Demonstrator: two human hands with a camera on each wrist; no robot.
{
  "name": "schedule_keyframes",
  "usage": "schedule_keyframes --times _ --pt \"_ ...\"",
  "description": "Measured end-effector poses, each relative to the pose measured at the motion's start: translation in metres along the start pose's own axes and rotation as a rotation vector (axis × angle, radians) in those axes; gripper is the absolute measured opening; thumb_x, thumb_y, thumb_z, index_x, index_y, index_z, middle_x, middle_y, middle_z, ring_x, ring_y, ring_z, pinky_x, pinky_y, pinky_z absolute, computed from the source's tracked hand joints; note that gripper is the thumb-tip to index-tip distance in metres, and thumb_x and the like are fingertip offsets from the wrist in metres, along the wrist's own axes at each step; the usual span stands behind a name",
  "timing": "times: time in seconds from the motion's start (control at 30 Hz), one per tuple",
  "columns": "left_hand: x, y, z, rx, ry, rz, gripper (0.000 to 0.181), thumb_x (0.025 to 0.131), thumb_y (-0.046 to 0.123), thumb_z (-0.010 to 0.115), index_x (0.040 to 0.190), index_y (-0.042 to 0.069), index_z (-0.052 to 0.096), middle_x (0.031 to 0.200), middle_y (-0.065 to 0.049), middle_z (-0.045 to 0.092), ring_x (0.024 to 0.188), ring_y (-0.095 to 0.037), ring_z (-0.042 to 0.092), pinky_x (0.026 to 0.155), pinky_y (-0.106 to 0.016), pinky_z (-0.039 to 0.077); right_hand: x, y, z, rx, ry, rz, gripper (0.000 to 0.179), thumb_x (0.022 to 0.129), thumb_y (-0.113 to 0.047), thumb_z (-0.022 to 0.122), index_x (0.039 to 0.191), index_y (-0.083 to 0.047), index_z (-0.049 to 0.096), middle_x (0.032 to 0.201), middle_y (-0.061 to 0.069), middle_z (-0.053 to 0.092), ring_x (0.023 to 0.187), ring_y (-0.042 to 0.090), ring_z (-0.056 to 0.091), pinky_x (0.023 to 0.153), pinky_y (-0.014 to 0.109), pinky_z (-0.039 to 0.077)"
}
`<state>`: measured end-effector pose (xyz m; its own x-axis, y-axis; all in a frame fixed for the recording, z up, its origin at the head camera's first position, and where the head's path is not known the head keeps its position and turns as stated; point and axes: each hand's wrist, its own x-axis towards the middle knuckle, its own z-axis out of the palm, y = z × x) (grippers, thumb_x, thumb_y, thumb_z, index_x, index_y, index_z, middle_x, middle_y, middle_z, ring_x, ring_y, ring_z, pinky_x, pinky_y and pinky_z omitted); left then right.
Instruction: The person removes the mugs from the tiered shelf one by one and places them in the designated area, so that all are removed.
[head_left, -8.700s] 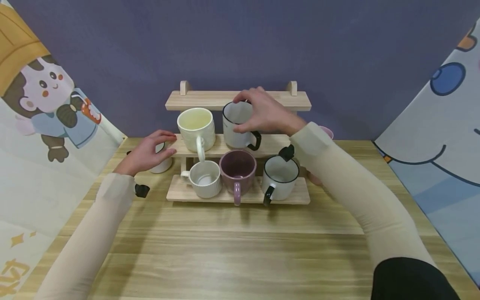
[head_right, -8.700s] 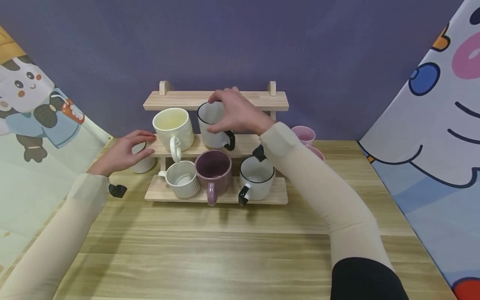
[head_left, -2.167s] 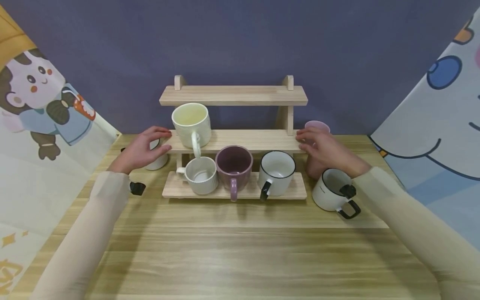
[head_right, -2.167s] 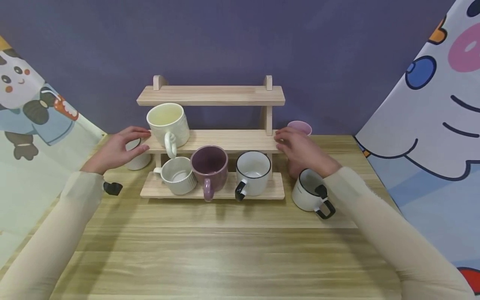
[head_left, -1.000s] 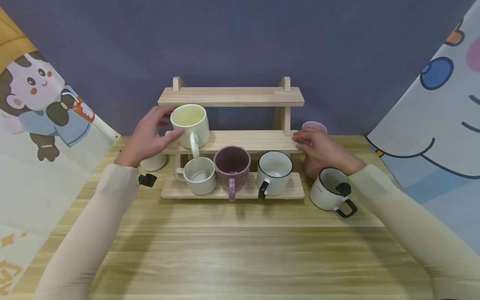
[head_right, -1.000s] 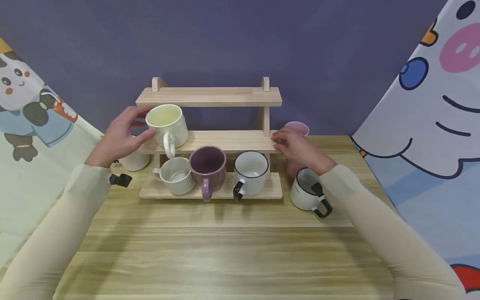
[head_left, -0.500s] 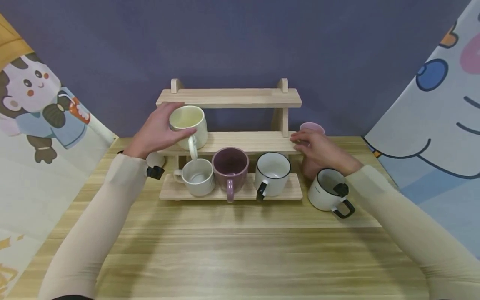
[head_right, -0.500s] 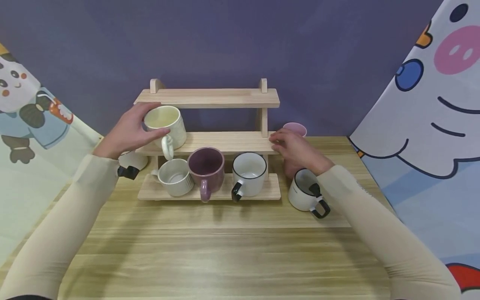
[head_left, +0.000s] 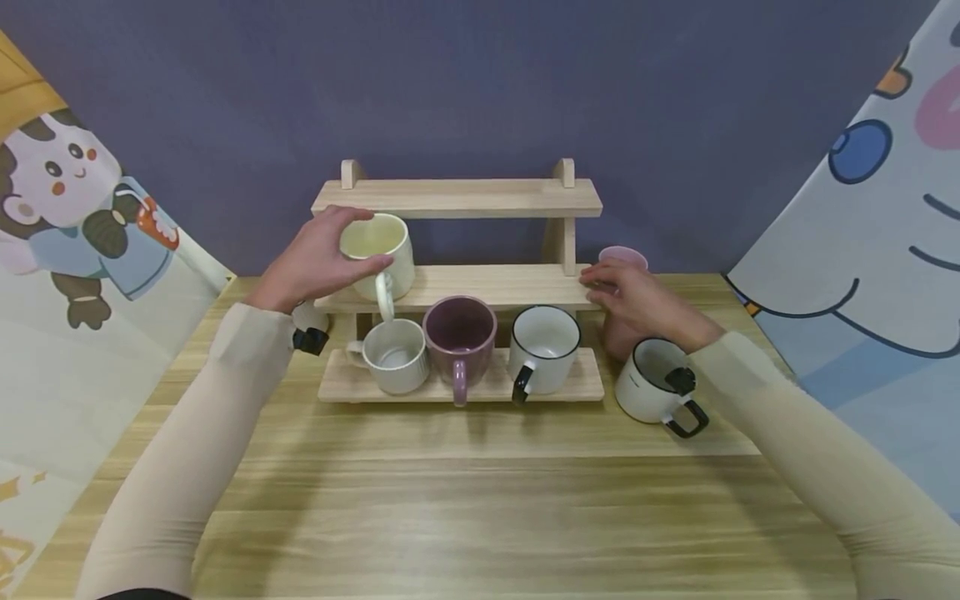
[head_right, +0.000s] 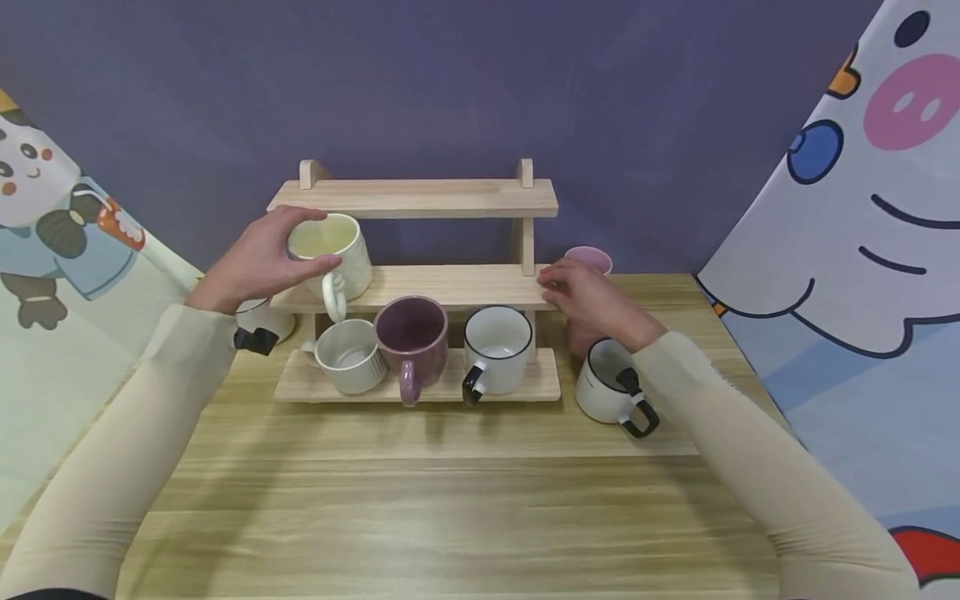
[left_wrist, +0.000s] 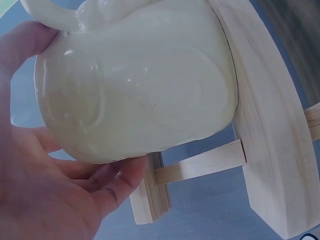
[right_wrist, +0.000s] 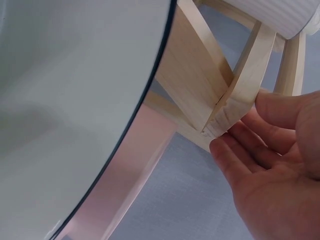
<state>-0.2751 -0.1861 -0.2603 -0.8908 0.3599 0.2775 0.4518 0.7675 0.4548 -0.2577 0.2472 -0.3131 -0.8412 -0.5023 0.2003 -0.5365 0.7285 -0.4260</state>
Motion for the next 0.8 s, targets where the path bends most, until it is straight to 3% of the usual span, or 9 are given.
schedule_keyframes --times 0.8 --pt "-0.0039 -0.001 -0.0003 0.041 0.092 -0.004 0.078 0.075 0.049 0.074 0.132 0.0 0.051 0.136 -0.016 0.043 0.123 -0.035 0.039 0.099 -0.053 0.033 -0.0011 0.0037 0.0019 0.015 0.006 -0.003 0.027 0.091 0.002 0.059 0.117 0.011 0.059 0.122 0.027 0.054 0.115 0.039 0.05 0.094 0.05 0.042"
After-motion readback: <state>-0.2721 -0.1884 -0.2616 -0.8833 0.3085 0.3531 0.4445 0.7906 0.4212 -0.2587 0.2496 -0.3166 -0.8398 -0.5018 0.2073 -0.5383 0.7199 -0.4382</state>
